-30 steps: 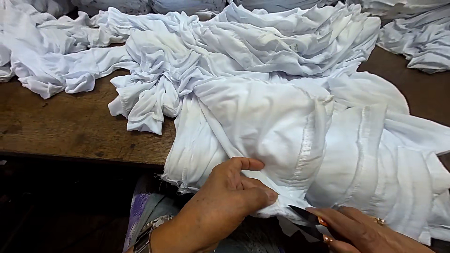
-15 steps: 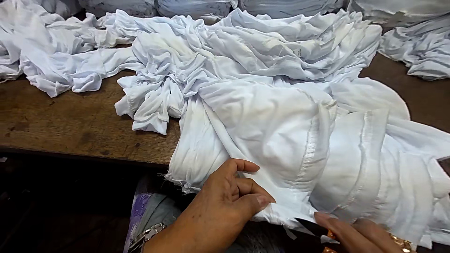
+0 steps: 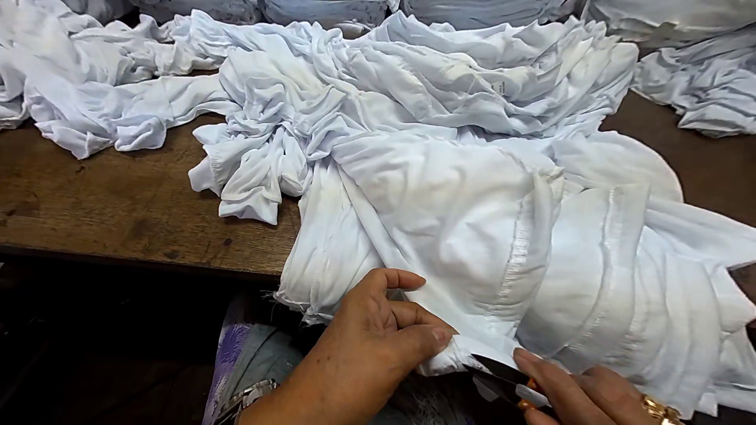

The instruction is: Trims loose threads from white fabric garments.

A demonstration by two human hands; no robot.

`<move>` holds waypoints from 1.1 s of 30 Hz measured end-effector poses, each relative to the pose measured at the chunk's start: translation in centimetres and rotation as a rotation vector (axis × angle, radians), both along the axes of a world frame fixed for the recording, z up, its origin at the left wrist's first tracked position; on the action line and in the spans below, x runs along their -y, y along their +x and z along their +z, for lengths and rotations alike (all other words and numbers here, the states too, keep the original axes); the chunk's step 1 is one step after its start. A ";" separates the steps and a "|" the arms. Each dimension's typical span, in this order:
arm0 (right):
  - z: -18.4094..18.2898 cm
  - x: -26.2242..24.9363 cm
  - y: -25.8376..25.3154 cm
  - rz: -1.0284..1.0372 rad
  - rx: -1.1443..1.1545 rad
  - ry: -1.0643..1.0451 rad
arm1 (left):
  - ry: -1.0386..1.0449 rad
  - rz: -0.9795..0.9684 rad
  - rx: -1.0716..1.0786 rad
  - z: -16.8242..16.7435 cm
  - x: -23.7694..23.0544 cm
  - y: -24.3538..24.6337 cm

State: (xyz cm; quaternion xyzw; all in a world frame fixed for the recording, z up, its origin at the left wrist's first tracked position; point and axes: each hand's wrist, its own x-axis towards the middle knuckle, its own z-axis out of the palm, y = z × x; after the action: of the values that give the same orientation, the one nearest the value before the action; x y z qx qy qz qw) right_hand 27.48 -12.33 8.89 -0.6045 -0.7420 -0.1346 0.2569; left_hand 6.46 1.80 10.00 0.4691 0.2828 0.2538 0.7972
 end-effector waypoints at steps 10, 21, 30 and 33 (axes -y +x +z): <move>0.2 -0.1 0.0 0.003 0.020 0.010 | -0.095 0.042 -0.007 0.4 0.3 0.3; 1.1 -2.2 0.6 0.186 -0.810 -0.308 | -0.042 0.032 0.003 0.0 0.5 0.1; 2.5 -4.4 0.1 0.254 -0.791 -0.331 | 0.025 0.073 0.051 -0.6 0.9 -1.2; 3.1 -4.3 -0.2 0.313 -0.779 -0.471 | 0.004 0.072 0.090 -1.1 1.1 -1.3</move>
State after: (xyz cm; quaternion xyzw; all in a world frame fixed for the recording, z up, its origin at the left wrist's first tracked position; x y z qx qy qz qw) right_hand 27.28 -8.02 11.97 -0.5329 -0.6827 0.3138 0.3892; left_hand 5.19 0.67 8.93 0.4483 0.2629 0.3036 0.7986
